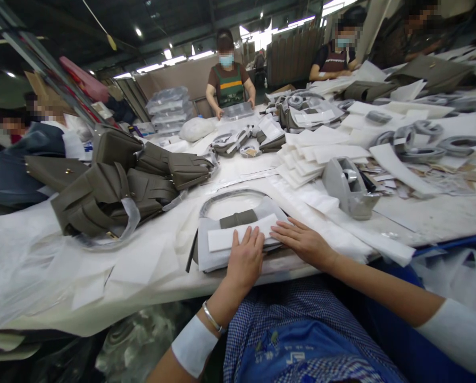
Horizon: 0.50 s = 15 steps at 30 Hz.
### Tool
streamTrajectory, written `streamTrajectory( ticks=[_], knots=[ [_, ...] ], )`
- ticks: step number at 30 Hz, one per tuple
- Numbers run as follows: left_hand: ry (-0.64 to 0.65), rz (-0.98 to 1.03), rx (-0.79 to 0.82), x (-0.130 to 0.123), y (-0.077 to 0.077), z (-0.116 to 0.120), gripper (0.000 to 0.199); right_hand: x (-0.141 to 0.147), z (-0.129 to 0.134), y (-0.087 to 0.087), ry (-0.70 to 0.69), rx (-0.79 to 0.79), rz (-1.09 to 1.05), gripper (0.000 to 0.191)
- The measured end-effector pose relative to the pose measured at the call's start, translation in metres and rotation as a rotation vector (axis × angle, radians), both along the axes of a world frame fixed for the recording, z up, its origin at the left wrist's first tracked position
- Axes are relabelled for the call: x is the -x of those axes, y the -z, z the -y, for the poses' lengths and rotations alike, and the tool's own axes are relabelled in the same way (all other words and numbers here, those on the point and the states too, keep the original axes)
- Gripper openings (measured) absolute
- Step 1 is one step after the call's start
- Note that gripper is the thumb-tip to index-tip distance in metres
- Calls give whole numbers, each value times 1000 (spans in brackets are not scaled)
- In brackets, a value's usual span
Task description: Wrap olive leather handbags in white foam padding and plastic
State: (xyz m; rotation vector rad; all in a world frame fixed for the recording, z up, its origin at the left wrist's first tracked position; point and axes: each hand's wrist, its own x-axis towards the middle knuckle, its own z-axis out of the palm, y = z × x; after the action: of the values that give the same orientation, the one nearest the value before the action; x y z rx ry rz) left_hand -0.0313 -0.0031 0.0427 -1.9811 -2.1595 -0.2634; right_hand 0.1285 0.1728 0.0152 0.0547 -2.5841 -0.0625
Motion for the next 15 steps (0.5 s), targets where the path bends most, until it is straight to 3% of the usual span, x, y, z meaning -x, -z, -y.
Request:
streamTrajectory(
  ticks=[3, 8, 10, 15],
  knots=[
    [-15, -19, -59, 0, 12, -1, 47, -5, 5, -4, 1, 59, 7, 43],
    [-29, -50, -99, -1, 21, -1, 46, 7, -4, -40, -33, 267, -30, 25],
    [-23, -66, -107, -1, 21, 0, 46, 29, -16, -56, 62, 367, -22, 24],
    [6, -89, -143, 7, 21, 9, 46, 114, -51, -78, 394, 384, 413, 24]
  ],
)
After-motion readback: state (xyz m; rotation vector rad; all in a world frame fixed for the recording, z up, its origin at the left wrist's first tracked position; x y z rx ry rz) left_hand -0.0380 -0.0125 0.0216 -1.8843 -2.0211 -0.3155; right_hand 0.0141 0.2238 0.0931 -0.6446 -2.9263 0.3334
